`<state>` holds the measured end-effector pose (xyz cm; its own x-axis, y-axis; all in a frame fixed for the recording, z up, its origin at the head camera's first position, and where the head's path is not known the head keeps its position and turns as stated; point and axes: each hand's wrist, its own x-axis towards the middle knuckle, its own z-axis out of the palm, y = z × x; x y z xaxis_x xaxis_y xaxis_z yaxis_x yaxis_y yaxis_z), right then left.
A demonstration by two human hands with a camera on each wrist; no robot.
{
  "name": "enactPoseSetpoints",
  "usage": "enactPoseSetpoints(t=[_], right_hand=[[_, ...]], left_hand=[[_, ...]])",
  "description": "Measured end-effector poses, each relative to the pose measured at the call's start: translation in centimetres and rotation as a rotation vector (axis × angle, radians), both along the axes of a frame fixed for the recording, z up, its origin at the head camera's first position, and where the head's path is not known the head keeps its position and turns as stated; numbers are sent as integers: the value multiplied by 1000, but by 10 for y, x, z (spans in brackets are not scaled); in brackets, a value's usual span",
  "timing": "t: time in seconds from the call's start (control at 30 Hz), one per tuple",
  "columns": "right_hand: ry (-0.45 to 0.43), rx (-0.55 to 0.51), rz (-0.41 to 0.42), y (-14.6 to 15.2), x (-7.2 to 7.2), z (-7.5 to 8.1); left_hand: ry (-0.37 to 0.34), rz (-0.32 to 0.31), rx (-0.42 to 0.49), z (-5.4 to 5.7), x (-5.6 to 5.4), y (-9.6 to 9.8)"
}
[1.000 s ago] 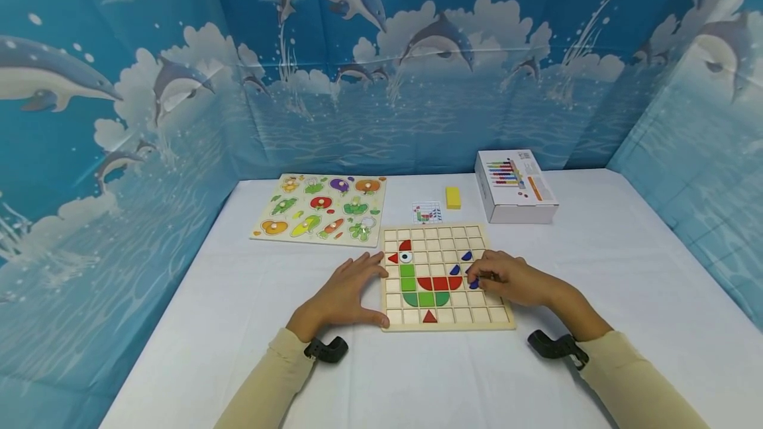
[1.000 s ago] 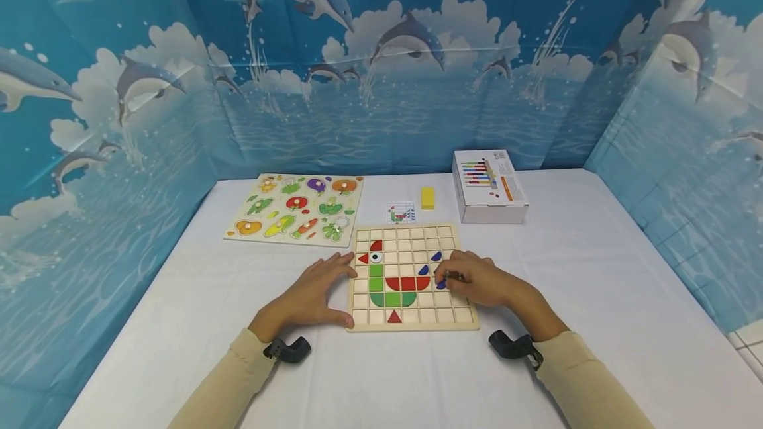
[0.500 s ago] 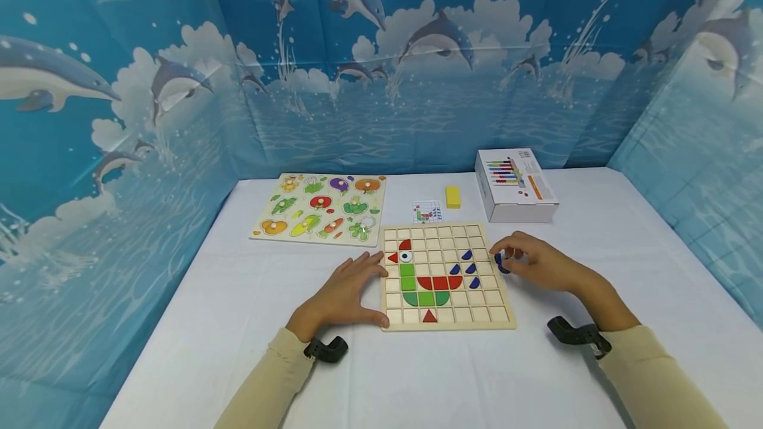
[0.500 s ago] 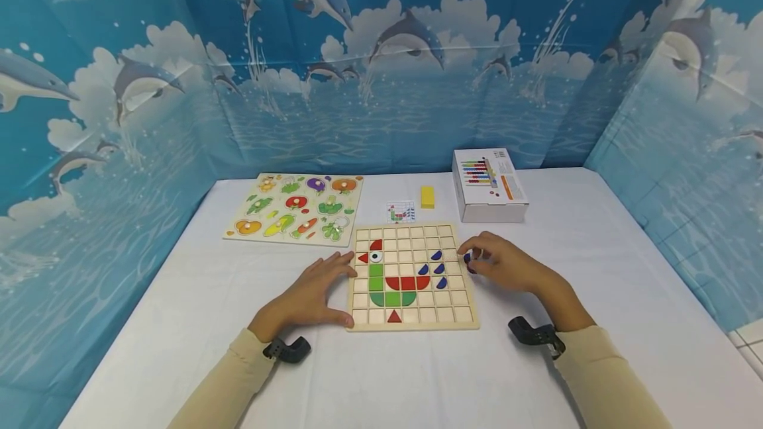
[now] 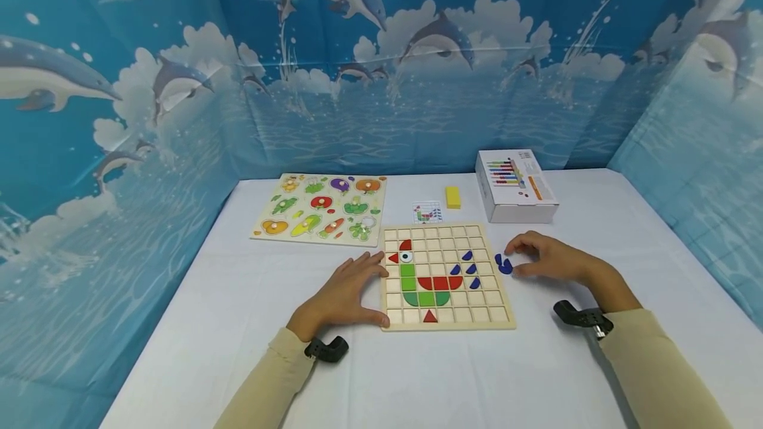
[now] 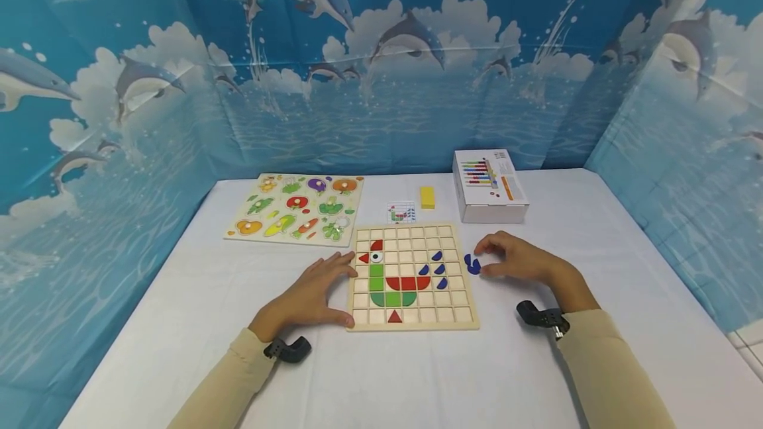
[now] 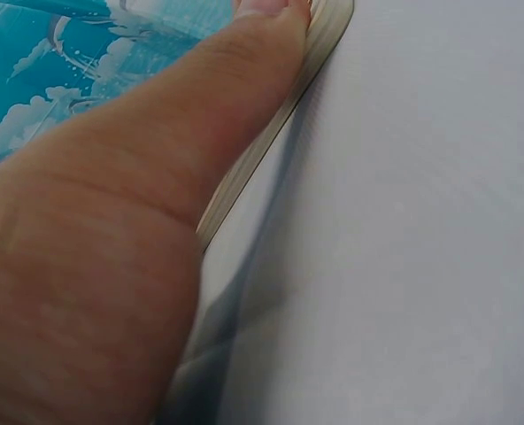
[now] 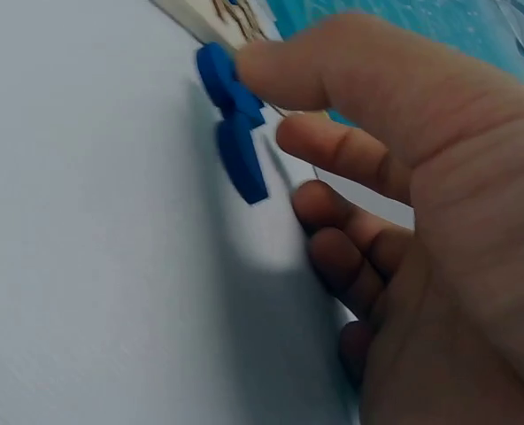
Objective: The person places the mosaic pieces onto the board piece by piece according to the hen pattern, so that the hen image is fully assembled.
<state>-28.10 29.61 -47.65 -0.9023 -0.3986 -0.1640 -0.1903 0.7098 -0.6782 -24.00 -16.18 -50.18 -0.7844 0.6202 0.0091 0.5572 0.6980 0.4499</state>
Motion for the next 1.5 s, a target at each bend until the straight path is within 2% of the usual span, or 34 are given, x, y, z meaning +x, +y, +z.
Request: enactPoseSetpoints(t=[0.13, 0.37, 0.6, 0.93, 1.2, 1.5], right_hand=[[-30, 28, 24, 3, 1, 1], [46, 52, 36, -1, 0, 4], [94, 37, -44, -5, 1, 3], [203, 148, -204, -5, 1, 0], [262, 139, -199, -1, 0, -4], [253, 143, -205, -2, 3, -5]], left_hand=[[8, -8, -6, -2, -1, 1], [8, -6, 10, -2, -1, 0], [12, -4, 1, -3, -2, 1], [10, -4, 6, -3, -1, 0], [12, -3, 8, -2, -1, 0], [-1, -2, -2, -1, 0, 1]])
